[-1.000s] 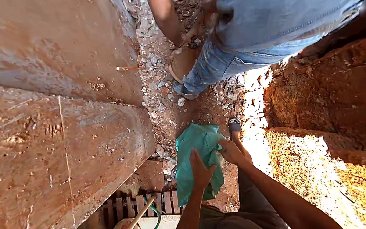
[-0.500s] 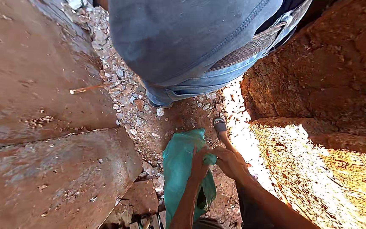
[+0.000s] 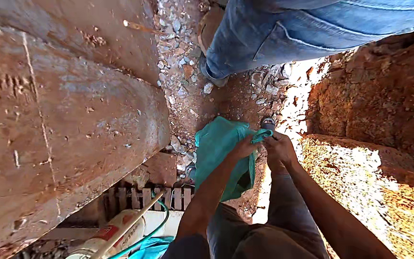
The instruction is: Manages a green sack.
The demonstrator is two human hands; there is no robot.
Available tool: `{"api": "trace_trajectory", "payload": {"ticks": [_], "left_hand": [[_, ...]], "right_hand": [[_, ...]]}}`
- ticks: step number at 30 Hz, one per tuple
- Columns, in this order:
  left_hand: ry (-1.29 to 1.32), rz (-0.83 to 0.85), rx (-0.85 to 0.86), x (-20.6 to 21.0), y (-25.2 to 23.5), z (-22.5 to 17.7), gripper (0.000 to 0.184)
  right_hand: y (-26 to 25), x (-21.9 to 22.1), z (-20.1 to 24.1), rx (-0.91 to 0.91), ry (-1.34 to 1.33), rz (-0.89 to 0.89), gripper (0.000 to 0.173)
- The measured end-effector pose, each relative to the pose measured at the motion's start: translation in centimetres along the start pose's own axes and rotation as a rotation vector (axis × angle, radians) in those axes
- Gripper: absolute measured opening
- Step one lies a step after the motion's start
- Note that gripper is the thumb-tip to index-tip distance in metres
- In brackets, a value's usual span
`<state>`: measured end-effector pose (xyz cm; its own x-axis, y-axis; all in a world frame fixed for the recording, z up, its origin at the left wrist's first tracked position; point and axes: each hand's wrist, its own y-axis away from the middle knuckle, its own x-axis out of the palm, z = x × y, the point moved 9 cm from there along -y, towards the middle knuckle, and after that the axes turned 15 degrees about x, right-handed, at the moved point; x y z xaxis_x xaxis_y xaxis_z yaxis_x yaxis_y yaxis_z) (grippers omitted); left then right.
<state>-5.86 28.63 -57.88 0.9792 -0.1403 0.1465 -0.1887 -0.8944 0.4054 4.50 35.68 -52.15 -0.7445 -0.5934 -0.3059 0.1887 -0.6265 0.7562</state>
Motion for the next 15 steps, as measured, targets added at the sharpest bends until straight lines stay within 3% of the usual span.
{"api": "trace_trajectory", "payload": {"ticks": [4, 8, 11, 15], "left_hand": [[0.12, -0.145, 0.05, 0.8, -0.3, 0.5, 0.03], [0.309, -0.59, 0.021, 0.1, 1.9, 0.7, 0.027], [0.483, -0.887, 0.085, -1.5, 5.4, 0.0, 0.027], [0.574, -1.109, 0.167, -5.0, 12.4, -1.2, 0.034]], "right_hand": [[0.7, -0.8, -4.4, 0.131, -0.169, -0.112, 0.025], [1.1, -1.2, -10.7, 0.348, -0.143, -0.16, 0.031], [1.5, -1.0, -12.7, 0.424, -0.1, -0.153, 0.03], [0.5, 1.0, -14.2, 0.468, 0.02, -0.083, 0.033]]}}
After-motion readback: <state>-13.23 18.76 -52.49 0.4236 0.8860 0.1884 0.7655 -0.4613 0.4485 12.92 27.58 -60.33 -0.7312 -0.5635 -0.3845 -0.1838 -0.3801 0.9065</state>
